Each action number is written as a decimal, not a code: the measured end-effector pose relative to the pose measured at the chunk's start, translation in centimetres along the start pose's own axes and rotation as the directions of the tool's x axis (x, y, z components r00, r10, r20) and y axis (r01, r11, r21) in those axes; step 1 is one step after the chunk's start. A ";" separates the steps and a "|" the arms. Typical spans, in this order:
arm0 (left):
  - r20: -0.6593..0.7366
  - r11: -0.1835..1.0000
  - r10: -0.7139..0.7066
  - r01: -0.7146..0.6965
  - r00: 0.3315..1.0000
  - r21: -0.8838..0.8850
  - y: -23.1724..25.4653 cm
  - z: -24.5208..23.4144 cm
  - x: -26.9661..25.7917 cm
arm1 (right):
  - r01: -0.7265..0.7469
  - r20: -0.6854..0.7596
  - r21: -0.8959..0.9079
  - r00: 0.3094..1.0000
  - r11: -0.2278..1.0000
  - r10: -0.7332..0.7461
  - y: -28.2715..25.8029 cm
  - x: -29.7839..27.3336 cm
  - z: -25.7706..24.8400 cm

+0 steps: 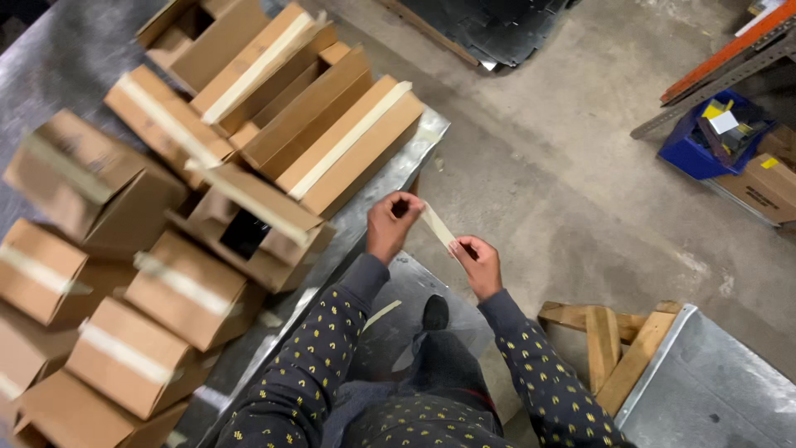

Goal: The person places blue bottles into cardboard boxes and seals the openings with strips of tape.

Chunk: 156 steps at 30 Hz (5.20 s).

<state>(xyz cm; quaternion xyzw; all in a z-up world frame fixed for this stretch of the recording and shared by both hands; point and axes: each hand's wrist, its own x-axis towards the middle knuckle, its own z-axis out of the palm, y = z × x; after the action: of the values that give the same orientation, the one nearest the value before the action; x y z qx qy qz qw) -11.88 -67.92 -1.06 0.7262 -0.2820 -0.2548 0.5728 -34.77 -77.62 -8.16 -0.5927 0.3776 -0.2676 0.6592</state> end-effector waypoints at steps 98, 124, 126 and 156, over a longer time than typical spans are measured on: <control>-0.625 0.800 0.423 0.054 0.656 0.597 0.5 -47.3 -32.6 | 0.557 0.807 -0.182 0.555 0.810 -0.201 -9.2 -22.8 42.7; -0.525 0.936 0.067 0.128 0.849 0.328 -1.0 -51.7 -24.7 | 0.325 0.800 -0.076 0.584 0.943 -0.137 -6.6 -21.5 46.5; -0.494 0.927 0.084 0.113 0.866 0.357 2.7 -49.8 -27.1 | 0.278 0.812 -0.066 0.573 0.958 -0.110 -5.3 -20.4 46.5; -0.001 0.992 0.048 -0.048 0.999 -0.118 13.9 -25.2 -25.3 | -0.467 0.809 0.311 0.587 0.828 0.028 1.3 -12.7 22.2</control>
<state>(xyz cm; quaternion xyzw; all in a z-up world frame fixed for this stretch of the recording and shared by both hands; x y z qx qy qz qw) -14.08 -35.41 19.08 0.6839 -0.2842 -0.2578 0.6206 -24.09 -54.37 -6.88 -0.3982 0.0560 0.0260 0.9152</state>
